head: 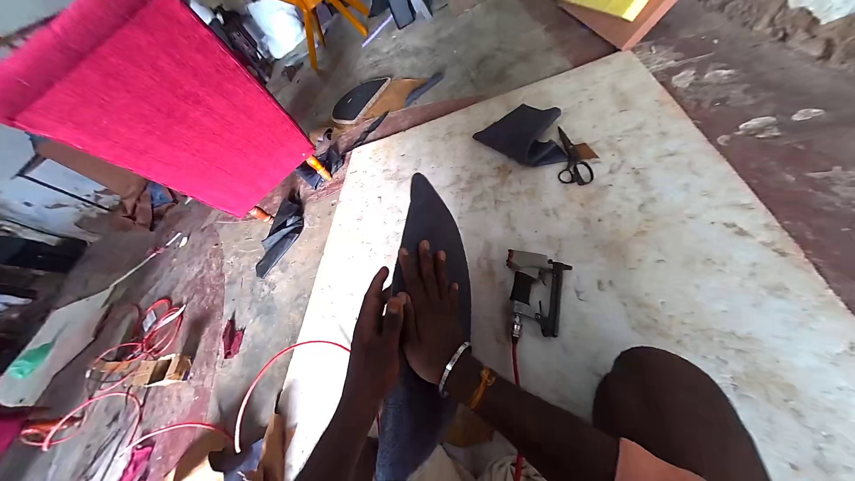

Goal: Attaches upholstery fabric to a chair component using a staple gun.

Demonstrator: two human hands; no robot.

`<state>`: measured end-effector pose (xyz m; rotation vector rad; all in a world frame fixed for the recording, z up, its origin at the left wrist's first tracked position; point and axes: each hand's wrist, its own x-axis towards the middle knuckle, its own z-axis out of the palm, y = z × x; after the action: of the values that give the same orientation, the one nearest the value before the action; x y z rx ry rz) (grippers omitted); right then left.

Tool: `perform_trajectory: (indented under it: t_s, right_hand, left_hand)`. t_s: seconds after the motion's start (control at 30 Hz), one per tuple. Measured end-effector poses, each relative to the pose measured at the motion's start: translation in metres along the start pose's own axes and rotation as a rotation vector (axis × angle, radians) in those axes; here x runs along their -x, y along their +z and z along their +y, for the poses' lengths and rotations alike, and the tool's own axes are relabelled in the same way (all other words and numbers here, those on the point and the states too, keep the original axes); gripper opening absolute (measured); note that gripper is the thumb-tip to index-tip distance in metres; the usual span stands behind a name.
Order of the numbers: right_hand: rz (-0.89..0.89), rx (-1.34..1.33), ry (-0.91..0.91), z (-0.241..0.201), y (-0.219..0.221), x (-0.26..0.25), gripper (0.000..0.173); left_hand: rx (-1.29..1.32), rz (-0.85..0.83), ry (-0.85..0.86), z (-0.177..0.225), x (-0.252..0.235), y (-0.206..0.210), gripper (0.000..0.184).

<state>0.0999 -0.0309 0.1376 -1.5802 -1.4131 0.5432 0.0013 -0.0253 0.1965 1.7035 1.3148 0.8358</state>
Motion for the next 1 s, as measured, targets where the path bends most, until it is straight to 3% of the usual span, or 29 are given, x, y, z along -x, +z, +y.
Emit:
perform_trajectory:
  t_s: [0.17,0.27,0.37,0.47,0.57,0.7,0.87,0.93,1.0]
  right_hand:
    - [0.188,0.265,-0.160,0.008,-0.003,0.023,0.062]
    - [0.209,0.352,-0.167,0.007,-0.003,0.029,0.063]
    - [0.233,0.360,-0.140,0.003,0.005,0.027,0.071]
    - [0.260,0.285,-0.135,0.002,0.015,0.024,0.083]
    - [0.256,0.207,-0.199,0.008,0.014,0.021,0.078]
    - [0.021,0.108,-0.337,0.020,-0.046,-0.008,0.057]
    - [-0.152,0.584,-0.707,0.017,-0.114,-0.086,0.058]
    - [-0.352,0.729,-0.911,0.000,-0.126,-0.106,0.053]
    - [-0.587,0.822,-1.001,-0.020,-0.132,-0.115,0.049]
  left_hand:
    - [-0.223,-0.132,-0.115,0.015,-0.010,-0.004,0.047]
    - [-0.372,-0.135,-0.105,0.027,-0.010,-0.002,0.040]
    - [-0.503,-0.056,-0.060,0.035,-0.008,0.002,0.038]
    - [-0.460,0.094,-0.057,0.028,-0.006,0.009,0.029]
    - [-0.428,0.178,0.001,0.019,-0.006,0.010,0.025]
    - [-0.465,0.200,0.141,-0.001,-0.014,-0.012,0.025]
    - [-0.572,0.131,0.458,-0.033,-0.018,-0.048,0.022]
    - [-0.610,0.117,0.528,-0.039,-0.021,-0.056,0.020]
    - [-0.676,0.117,0.603,-0.040,-0.028,-0.057,0.025]
